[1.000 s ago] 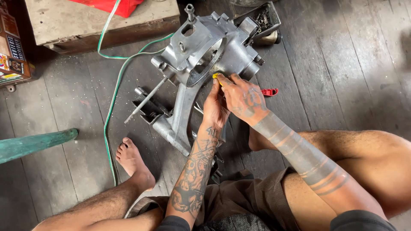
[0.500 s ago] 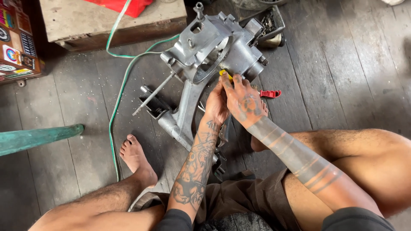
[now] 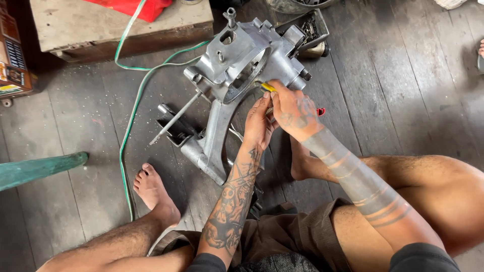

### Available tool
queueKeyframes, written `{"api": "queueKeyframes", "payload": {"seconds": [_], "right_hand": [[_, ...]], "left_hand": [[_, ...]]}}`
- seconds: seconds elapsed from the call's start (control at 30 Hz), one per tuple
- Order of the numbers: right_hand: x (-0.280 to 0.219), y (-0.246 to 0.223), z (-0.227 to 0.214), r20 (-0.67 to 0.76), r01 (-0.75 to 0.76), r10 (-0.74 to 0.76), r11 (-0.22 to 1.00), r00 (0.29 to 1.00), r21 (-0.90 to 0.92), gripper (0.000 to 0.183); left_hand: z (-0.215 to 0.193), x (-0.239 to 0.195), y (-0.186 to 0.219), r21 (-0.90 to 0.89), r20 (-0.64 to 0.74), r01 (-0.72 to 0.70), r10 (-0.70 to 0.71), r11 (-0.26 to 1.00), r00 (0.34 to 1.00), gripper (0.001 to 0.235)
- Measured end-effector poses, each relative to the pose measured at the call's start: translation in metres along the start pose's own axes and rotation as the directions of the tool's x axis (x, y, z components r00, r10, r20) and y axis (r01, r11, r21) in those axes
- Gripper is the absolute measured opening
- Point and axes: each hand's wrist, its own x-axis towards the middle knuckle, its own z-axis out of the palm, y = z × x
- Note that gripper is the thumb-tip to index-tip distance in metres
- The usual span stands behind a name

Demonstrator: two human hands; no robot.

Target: Cleaning a motorcycle engine casing using a small scraper tool.

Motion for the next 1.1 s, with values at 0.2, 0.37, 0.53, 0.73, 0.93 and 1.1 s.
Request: {"api": "queueKeyframes", "payload": {"seconds": [0.2,0.37,0.53,0.73,0.93,1.1], "right_hand": [[0.014,0.006,-0.001,0.032,-0.032,0.031,0.999,0.999,0.018,0.034],[0.015,0.004,0.0,0.018,-0.01,0.012,0.995,1.0,-0.096,0.038],[0.018,0.005,-0.002,0.04,0.003,0.001,0.995,0.999,-0.104,0.04],[0.022,0.009,0.002,0.009,0.017,-0.016,0.99,1.0,-0.139,0.038],[0.023,0.004,-0.011,0.079,0.104,-0.092,0.981,0.993,-0.162,0.039],[0.015,-0.012,-0.025,0.115,0.135,-0.132,0.991,0.985,-0.015,0.034]], "left_hand": [[0.008,0.001,0.004,0.004,-0.055,0.041,-0.041,0.999,0.998,0.032],[0.011,-0.002,0.002,-0.056,-0.021,0.161,-0.162,0.985,0.987,0.045],[0.016,-0.007,0.009,-0.073,0.012,0.239,-0.239,0.968,0.971,0.05],[0.005,0.005,-0.003,-0.084,0.034,0.244,-0.242,0.966,0.97,0.05],[0.005,0.005,0.001,-0.134,0.059,0.242,-0.236,0.961,0.97,0.047],[0.005,0.002,0.003,-0.128,0.063,0.215,-0.209,0.968,0.976,0.048]]}}
